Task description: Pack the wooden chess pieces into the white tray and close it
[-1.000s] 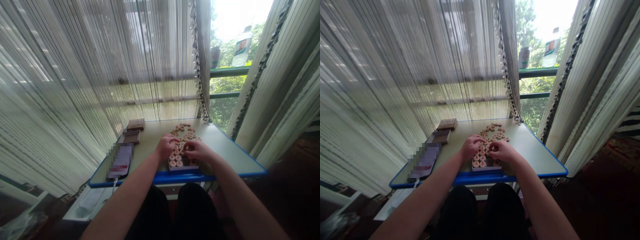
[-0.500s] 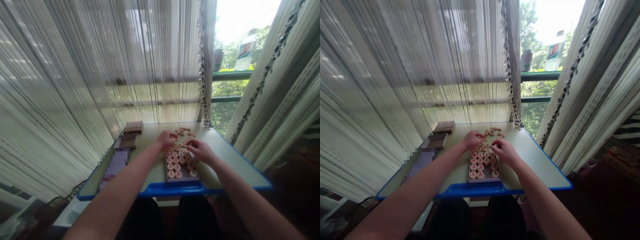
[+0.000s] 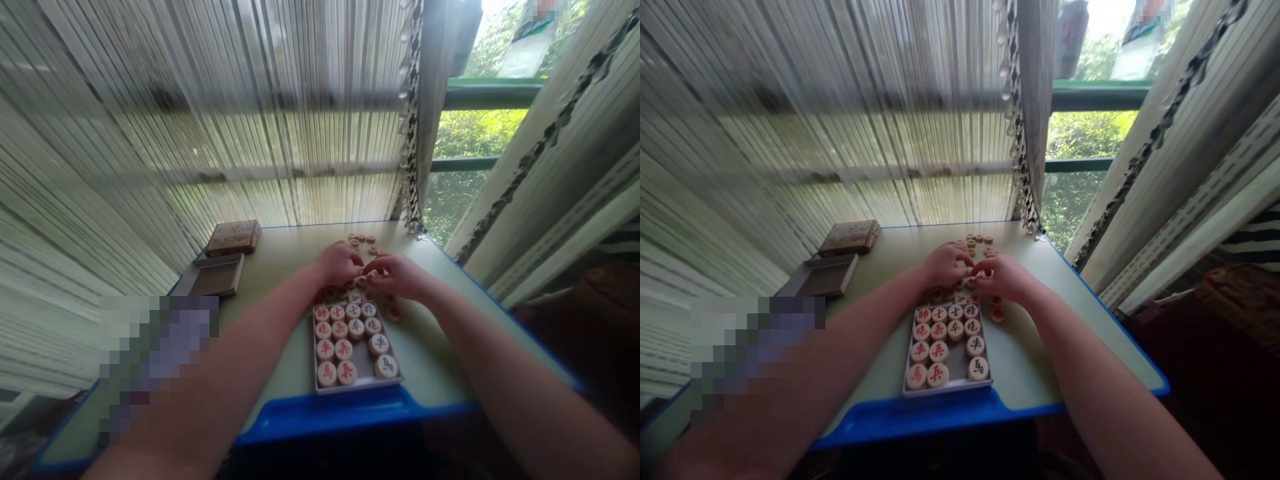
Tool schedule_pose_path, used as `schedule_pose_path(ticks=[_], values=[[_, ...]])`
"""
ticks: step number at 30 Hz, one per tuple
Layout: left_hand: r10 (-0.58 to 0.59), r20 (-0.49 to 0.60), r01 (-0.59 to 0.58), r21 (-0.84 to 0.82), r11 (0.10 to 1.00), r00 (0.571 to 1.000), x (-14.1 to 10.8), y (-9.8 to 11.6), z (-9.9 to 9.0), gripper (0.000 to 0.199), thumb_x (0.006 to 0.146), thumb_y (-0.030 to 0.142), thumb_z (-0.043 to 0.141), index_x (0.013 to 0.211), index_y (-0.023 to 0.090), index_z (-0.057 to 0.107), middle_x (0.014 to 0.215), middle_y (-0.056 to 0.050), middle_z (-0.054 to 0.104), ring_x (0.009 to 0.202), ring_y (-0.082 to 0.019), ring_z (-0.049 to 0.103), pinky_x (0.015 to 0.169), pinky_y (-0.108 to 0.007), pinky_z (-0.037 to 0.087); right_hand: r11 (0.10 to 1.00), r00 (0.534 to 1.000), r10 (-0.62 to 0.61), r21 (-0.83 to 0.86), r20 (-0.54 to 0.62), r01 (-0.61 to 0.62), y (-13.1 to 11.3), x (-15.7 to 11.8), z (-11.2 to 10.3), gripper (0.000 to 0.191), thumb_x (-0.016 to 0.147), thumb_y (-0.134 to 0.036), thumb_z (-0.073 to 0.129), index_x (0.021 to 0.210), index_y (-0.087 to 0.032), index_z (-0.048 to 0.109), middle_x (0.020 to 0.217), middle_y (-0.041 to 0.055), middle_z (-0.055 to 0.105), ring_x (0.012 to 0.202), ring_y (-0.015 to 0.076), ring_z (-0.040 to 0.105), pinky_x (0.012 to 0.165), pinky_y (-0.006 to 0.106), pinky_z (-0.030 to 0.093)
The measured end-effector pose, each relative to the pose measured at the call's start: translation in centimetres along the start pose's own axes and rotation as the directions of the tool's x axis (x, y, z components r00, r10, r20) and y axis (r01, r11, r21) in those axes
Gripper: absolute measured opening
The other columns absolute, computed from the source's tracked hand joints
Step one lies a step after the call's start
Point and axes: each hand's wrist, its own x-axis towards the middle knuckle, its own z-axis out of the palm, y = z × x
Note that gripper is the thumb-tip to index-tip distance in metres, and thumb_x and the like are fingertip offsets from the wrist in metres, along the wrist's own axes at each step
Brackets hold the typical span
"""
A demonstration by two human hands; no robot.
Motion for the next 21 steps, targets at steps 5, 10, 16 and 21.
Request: schedule_pose_path(ticks=[5,10,16,21], values=[[-0.001,0.084,-0.004,0.059,0.998,0.997,-0.6,-0.6,-0.2,0.019,0.063,0.015,0.054,0.066,0.016,0.073,0.067,-0.003,0.067,0.071,-0.015,0.057,0.074,-0.025,0.044,0.998,0.999,-0.004,-0.064,0.044,0.007,0.1,0.1,-0.1,0.019,0.068,-0.019,0.060,0.082,-0.021,0.071,0.077,0.0036,0.059,0.068,0.0143,0.052,0.067,0.025,0.041],[-0.003,0.123,-0.002,0.046,0.999,0.992,-0.9,-0.5,-0.5,0.023,0.067,0.031,0.058,0.074,0.016,0.074,0.067,-0.003,0.067,0.066,-0.014,0.057,0.068,-0.024,0.043,0.995,0.999,0.041,-0.094,0.012,-0.039,-0.3,0.0,-0.1,0.018,0.069,-0.019,0.057,0.081,-0.019,0.070,0.078,0.0043,0.060,0.067,0.0135,0.052,0.064,0.023,0.041],[-0.050,0.268,0.053,-0.004,0.999,0.962,-0.8,-0.3,-1.0,0.030,0.067,0.041,0.061,0.079,0.017,0.073,0.072,-0.003,0.068,0.066,-0.012,0.057,0.065,-0.022,0.042,0.993,0.999,0.029,-0.118,0.031,-0.025,-0.3,-0.2,0.1,0.016,0.070,-0.026,0.059,0.080,-0.018,0.069,0.074,0.0037,0.061,0.066,0.0140,0.052,0.061,0.023,0.040],[-0.096,0.304,0.105,-0.013,0.994,0.948,-0.6,-0.4,-0.9,0.034,0.066,0.045,0.061,0.083,0.018,0.073,0.074,-0.003,0.068,0.068,-0.013,0.057,0.064,-0.022,0.041,0.992,0.999,0.038,-0.122,-0.007,-0.039,0.0,0.0,0.5,0.014,0.070,-0.023,0.057,0.077,-0.018,0.068,0.072,0.0035,0.061,0.064,0.0134,0.051,0.060,0.023,0.039]])
